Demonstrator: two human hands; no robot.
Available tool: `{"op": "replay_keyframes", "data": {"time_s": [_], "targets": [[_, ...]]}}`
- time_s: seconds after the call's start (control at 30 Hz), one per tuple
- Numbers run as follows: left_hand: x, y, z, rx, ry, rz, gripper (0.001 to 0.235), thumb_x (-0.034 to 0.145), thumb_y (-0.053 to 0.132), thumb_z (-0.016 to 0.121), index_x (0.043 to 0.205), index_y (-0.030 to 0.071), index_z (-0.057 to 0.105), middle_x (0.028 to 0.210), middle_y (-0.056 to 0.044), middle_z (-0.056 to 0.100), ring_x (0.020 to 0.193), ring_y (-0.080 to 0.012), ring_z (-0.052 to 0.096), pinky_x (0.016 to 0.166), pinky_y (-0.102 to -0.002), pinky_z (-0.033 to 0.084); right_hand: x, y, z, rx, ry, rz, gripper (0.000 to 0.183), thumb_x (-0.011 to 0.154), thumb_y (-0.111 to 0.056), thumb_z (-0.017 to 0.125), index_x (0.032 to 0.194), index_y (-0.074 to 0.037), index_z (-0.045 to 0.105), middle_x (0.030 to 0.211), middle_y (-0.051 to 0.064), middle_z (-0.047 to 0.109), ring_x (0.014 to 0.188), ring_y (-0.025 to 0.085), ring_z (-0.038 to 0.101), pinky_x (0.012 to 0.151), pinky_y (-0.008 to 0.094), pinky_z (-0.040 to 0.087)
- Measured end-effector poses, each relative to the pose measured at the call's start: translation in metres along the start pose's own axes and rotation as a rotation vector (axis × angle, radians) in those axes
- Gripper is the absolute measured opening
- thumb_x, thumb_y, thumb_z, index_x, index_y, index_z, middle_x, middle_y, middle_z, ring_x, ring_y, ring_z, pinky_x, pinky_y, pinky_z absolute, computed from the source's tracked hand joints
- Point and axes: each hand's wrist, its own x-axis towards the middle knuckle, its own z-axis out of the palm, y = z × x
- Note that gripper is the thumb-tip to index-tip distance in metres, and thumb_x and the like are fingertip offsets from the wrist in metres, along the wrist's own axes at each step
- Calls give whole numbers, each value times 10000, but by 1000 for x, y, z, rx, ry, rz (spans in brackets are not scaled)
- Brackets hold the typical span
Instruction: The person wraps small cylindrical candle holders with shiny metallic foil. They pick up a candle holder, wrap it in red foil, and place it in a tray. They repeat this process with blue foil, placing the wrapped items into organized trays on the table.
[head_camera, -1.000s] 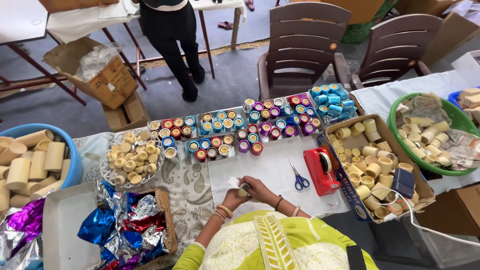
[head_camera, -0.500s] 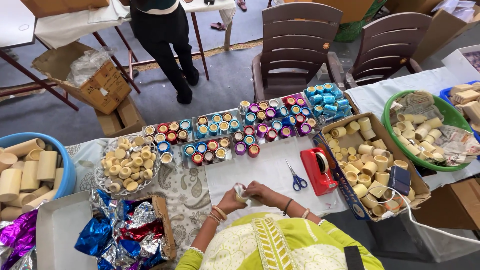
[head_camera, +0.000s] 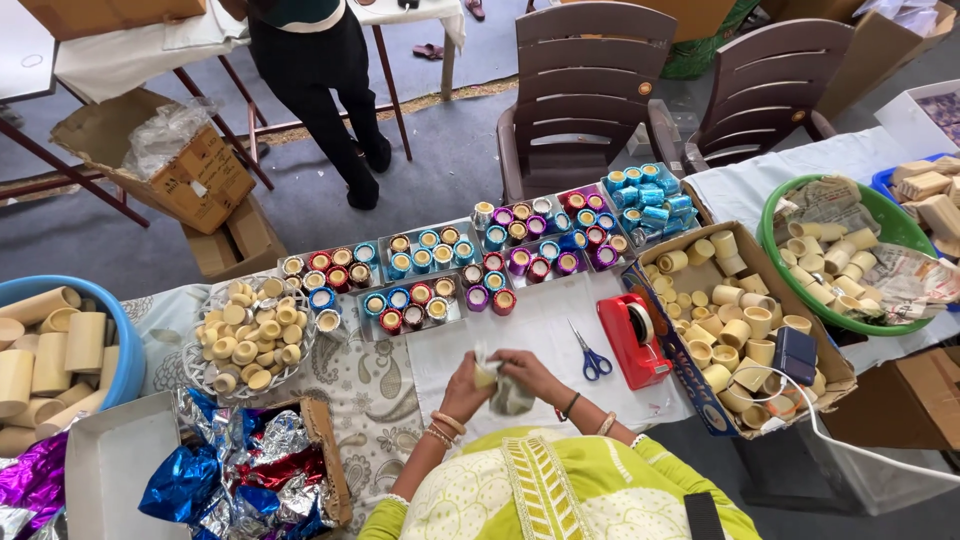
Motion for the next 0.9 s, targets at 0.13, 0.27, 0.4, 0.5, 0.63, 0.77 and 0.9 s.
{"op": "replay_keyframes", "data": {"time_s": [0.13, 0.27, 0.4, 0.5, 0.63, 0.77, 0.9], "targets": [[10, -11, 6, -663, 16, -399, 484, 922, 236, 631, 1336, 80, 435, 1097, -99, 651, 924, -227, 674, 731, -338, 568, -16, -63, 6, -32, 364, -160, 361, 938, 48, 565, 1265, -4, 709, 1084, 135, 660, 947, 216, 645, 868, 309, 518], [6, -128, 68, -645, -27, -107, 297, 1033, 119, 528, 1317, 36, 506, 1242, -96, 570, 1059, -205, 641, 857, -308, 587, -24, -120, 23, -580, 312, -487, 504, 837, -3, 563, 1333, -57, 633, 1362, 117, 585, 1212, 290, 550, 1014, 324, 501], [10, -72, 55, -1087, 90, -86, 358, 1071, 99, 631, 1367, 60, 434, 1290, -97, 540, 1095, -194, 586, 894, -320, 530, -18, -108, 30, -605, 270, -480, 563, 1015, -179, 572, 1525, -4, 410, 1469, 174, 482, 1269, 346, 459, 1114, 418, 355], [9, -3, 24, -886, 194, -87, 480, 980, 111, 703, 1347, 76, 396, 1299, -92, 553, 1152, -204, 584, 962, -324, 511, -7, -48, 32, -111, 275, -249, 481, 1104, -256, 437, 1522, -18, 420, 1443, 168, 491, 1291, 293, 473, 1125, 385, 368], [3, 6, 19, -303, 225, 121, 654, 824, 134, 826, 1325, 94, 408, 1294, -117, 575, 1192, -271, 621, 1010, -367, 521, 2, -7, 36, 1098, 220, 150, 451, 1078, -282, 401, 1473, -75, 467, 1428, 82, 553, 1270, 168, 560, 1089, 310, 456], [-8, -8, 23, -177, 173, 140, 692, 793, 157, 873, 1321, 105, 428, 1274, -130, 585, 1179, -313, 615, 1001, -402, 514, -2, 2, 25, 958, 233, 174, 420, 1051, -247, 443, 1413, -47, 516, 1345, 53, 636, 1232, 129, 600, 1044, 284, 488], [-8, -9, 10, -45, 158, 133, 730, 697, 118, 908, 1299, 107, 495, 1245, -125, 582, 1165, -350, 564, 1015, -435, 465, -4, 76, 11, 533, 164, 140, 349, 1134, -261, 500, 1258, 27, 653, 1173, 104, 660, 1021, 125, 605, 916, 298, 499]]}}
